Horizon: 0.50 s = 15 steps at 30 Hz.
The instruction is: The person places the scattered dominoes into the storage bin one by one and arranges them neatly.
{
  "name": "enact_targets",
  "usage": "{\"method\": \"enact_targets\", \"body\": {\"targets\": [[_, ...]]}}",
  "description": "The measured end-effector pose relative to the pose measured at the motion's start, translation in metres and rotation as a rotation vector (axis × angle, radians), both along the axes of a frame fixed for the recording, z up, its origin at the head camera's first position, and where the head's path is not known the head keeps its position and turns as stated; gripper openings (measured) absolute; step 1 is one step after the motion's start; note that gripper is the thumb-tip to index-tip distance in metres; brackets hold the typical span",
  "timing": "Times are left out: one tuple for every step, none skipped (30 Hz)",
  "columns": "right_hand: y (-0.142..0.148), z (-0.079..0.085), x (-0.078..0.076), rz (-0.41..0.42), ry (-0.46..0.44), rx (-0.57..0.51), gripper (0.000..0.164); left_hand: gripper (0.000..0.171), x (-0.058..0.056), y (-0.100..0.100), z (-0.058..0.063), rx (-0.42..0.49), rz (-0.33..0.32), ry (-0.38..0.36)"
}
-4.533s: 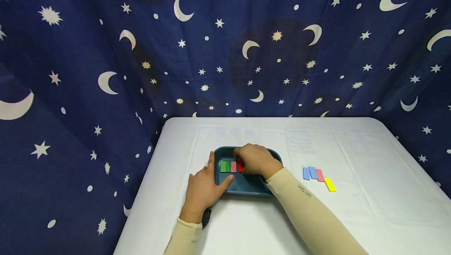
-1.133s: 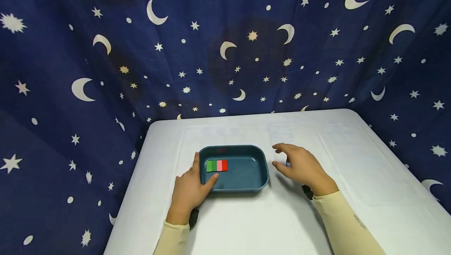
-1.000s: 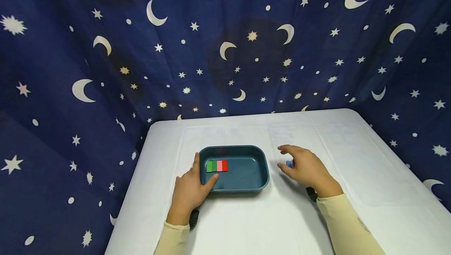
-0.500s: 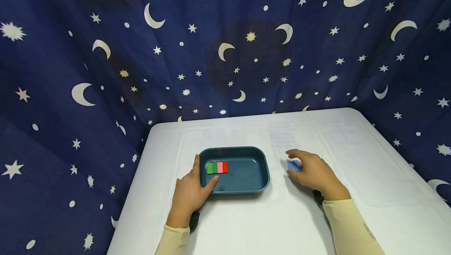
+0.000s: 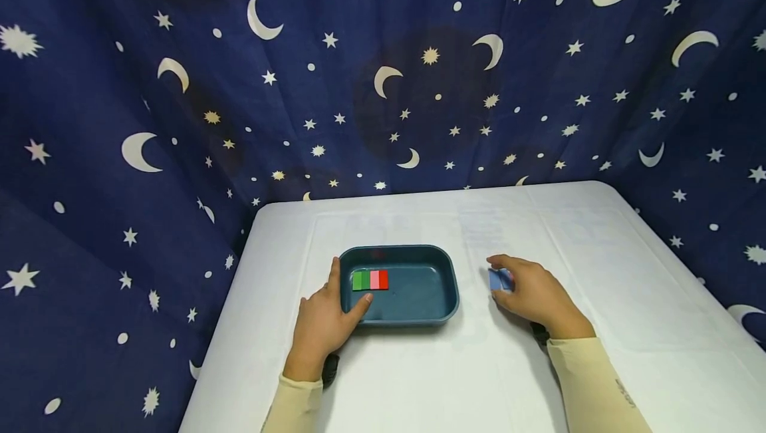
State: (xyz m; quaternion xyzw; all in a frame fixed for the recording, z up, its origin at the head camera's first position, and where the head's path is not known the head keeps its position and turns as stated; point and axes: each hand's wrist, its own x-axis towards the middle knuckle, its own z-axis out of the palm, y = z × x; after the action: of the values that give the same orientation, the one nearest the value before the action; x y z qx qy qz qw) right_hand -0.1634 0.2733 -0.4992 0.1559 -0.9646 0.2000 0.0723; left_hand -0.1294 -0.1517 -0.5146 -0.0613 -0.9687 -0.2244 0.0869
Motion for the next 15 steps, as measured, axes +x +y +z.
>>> {"method": "enact_targets", "body": {"targets": [[-0.0005,-0.0001,-0.0002,0.001,-0.008,0.001,0.065,0.113,-0.0003,-0.0003,0.0002,0.0,0.0,-0.001],[-0.001,-0.0003,-0.0005,-0.004,-0.016,0.007,0.065,0.114,-0.0006,-0.0005,0.0003,-0.002,0.0,-0.002],[-0.0015,-0.0003,-0.0007,-0.004,-0.022,0.011,0.066,0.114,-0.0009,-0.0008,0.0002,-0.003,0.001,-0.004],[-0.002,-0.0003,-0.0008,-0.005,-0.027,0.015,0.066,0.114,-0.0011,-0.001,0.0002,-0.005,0.001,-0.005],[-0.0022,-0.0005,-0.0008,-0.005,-0.031,0.018,0.066,0.114,-0.0015,-0.0012,-0.0002,-0.008,0.002,-0.004],[-0.0024,-0.0005,-0.0008,-0.006,-0.034,0.021,0.067,0.114,-0.0017,-0.0013,-0.0003,-0.01,0.003,-0.006],[-0.0025,-0.0004,-0.0006,-0.007,-0.037,0.023,0.067,0.114,-0.0019,-0.0014,-0.0003,-0.012,0.005,-0.007],[-0.0026,-0.0003,-0.0005,-0.01,-0.041,0.028,0.067,0.113,-0.002,-0.0015,-0.0002,-0.012,0.006,-0.007],[-0.0025,-0.0004,-0.0002,-0.012,-0.046,0.03,0.067,0.113,-0.0021,-0.0016,-0.0002,-0.013,0.006,-0.008],[-0.0026,-0.0005,-0.0001,-0.013,-0.052,0.034,0.067,0.113,-0.0023,-0.0016,-0.0003,-0.014,0.007,-0.007],[-0.0024,-0.0006,0.0001,-0.014,-0.06,0.036,0.067,0.112,-0.0024,-0.0017,-0.0001,-0.013,0.007,-0.007],[-0.0024,-0.0007,0.0003,-0.015,-0.068,0.04,0.067,0.112,-0.0023,-0.0018,0.0002,-0.012,0.007,-0.009],[-0.0024,-0.0009,0.0004,-0.016,-0.075,0.043,0.067,0.112,-0.0021,-0.0017,0.0004,-0.011,0.007,-0.011],[-0.0024,-0.0011,0.0005,-0.017,-0.082,0.047,0.067,0.112,-0.0019,-0.0017,0.0008,-0.01,0.006,-0.011],[-0.0025,-0.0013,0.0006,-0.019,-0.088,0.05,0.067,0.112,-0.0017,-0.0017,0.001,-0.009,0.007,-0.013]]}}
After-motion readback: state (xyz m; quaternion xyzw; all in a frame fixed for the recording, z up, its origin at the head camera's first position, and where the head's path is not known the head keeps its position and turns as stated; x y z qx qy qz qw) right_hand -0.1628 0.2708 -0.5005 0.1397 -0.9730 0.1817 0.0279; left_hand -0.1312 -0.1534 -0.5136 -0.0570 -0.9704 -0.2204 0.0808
